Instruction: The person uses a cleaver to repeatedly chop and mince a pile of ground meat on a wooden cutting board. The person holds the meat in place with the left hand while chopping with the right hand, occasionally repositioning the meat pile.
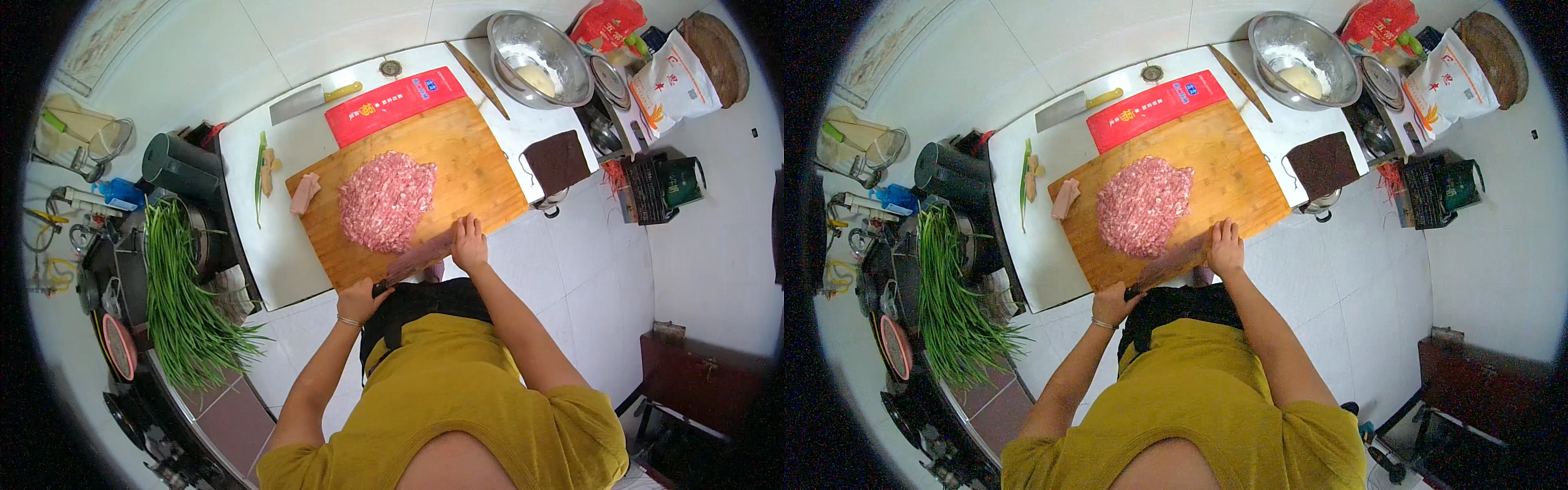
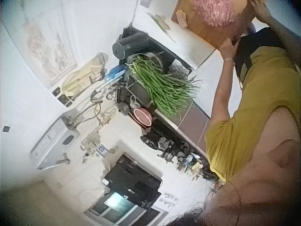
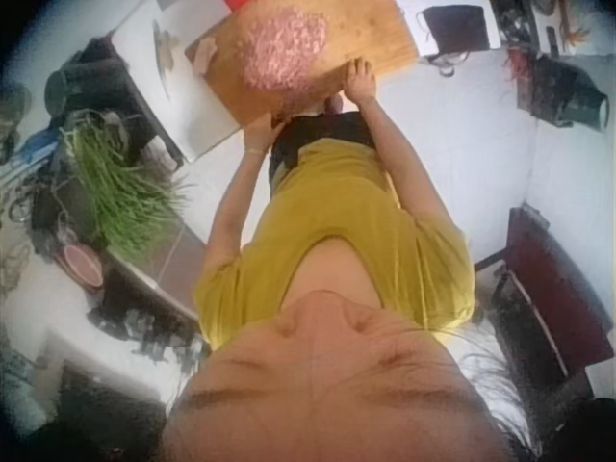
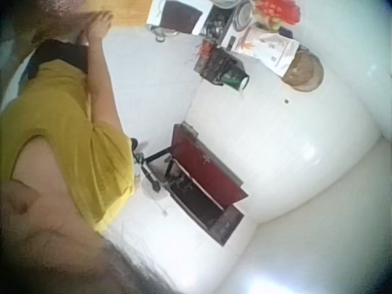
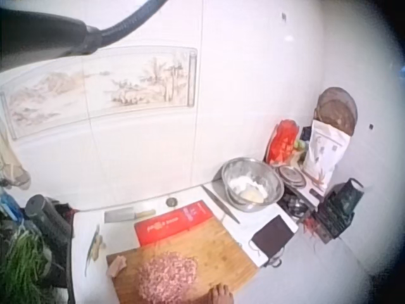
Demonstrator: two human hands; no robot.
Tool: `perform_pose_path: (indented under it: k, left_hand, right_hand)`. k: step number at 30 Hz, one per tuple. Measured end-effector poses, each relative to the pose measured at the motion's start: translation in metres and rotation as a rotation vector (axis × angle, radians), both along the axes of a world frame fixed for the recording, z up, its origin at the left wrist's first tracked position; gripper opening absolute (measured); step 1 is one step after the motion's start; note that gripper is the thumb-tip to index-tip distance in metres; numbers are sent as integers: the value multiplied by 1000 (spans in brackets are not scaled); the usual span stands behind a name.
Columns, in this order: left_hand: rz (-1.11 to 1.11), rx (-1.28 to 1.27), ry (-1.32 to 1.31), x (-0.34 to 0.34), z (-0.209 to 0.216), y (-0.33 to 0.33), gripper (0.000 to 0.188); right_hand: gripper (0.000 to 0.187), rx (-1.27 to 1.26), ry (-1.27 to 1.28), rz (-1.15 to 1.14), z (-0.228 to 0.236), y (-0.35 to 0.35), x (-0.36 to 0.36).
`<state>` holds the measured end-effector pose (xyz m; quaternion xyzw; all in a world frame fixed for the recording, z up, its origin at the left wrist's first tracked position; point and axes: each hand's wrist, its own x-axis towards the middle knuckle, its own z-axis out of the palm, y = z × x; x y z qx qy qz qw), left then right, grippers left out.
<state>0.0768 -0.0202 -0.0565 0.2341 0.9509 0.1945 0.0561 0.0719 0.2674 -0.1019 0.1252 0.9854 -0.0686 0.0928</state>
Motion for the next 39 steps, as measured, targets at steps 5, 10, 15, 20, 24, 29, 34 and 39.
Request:
perform_pose_path:
  k: [5,10,15,20,24,29,34,39]
  left_hand:
    - [-59,-24,41,16,-19,-6,46]
    - [38,-155,84,12,-34,-3,43]
    - [-6,-226,206,-4,-33,-10,38]
    - [29,-270,268,-25,-37,-16,38]
    - [118,-207,124,-47,-11,-3,41]
    - [270,-171,-261,-118,5,3,55]
    - [310,43,-572,-140,-20,-7,56]
    - [282,108,-457,-127,37,3,57]
  right_hand:
    - [62,40,-80,45,2,5,1]
    - [67,-18,-58,-7,2,2,1]
    - [66,-7,-82,-20,7,-2,-1]
    - [67,-13,-83,-27,5,-2,-1]
    - [66,-10,-80,-26,3,-1,0]
    - [66,-5,-78,-15,5,-2,-1]
    - [65,-17,-70,-25,5,-3,-1]
    - [64,4,-128,-23,11,-3,-3]
